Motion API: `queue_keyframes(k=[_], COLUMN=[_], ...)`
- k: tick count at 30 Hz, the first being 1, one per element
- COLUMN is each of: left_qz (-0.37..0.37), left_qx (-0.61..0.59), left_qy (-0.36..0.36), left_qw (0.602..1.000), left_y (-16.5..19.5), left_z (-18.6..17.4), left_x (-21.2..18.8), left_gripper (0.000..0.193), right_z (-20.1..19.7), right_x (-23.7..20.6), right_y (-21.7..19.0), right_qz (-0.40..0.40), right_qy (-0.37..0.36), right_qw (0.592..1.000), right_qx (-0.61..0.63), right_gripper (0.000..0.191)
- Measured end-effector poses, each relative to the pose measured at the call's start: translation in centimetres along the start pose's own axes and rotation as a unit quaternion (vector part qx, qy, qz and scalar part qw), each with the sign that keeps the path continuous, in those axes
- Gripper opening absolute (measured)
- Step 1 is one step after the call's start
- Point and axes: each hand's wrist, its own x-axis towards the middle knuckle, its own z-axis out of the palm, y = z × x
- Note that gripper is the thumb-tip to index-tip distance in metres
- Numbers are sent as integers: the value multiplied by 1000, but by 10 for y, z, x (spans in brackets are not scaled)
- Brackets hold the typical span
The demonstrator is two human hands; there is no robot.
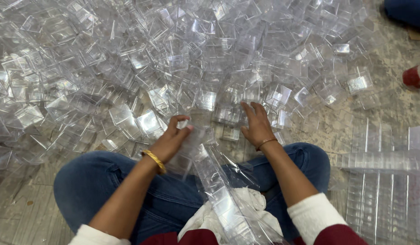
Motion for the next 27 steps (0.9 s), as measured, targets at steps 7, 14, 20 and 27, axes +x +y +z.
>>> queue_keyframes(k=[7, 14, 20, 27], left_qz=[-4, 8, 17, 54], left_qx=[41, 10, 30, -40], left_qy=[30, 62, 21, -60], left_qw=[999, 998, 999, 996], left_y=[-22, -15, -21, -32], left_z=[44, 50, 54, 58], left_x=[-9, -39, -39, -27], left_gripper=[68, 79, 86, 108], right_z=[10, -15, -19, -22], right_x=[-24, -78, -83, -78], right_y=[19, 26, -10, -57], right_qz=[146, 284, 208, 219], right_qy=[-136, 62, 9, -108], right_qw=[975, 746, 652, 748], right_qx=[-93, 599, 729, 617], right_gripper=[48, 71, 69, 76])
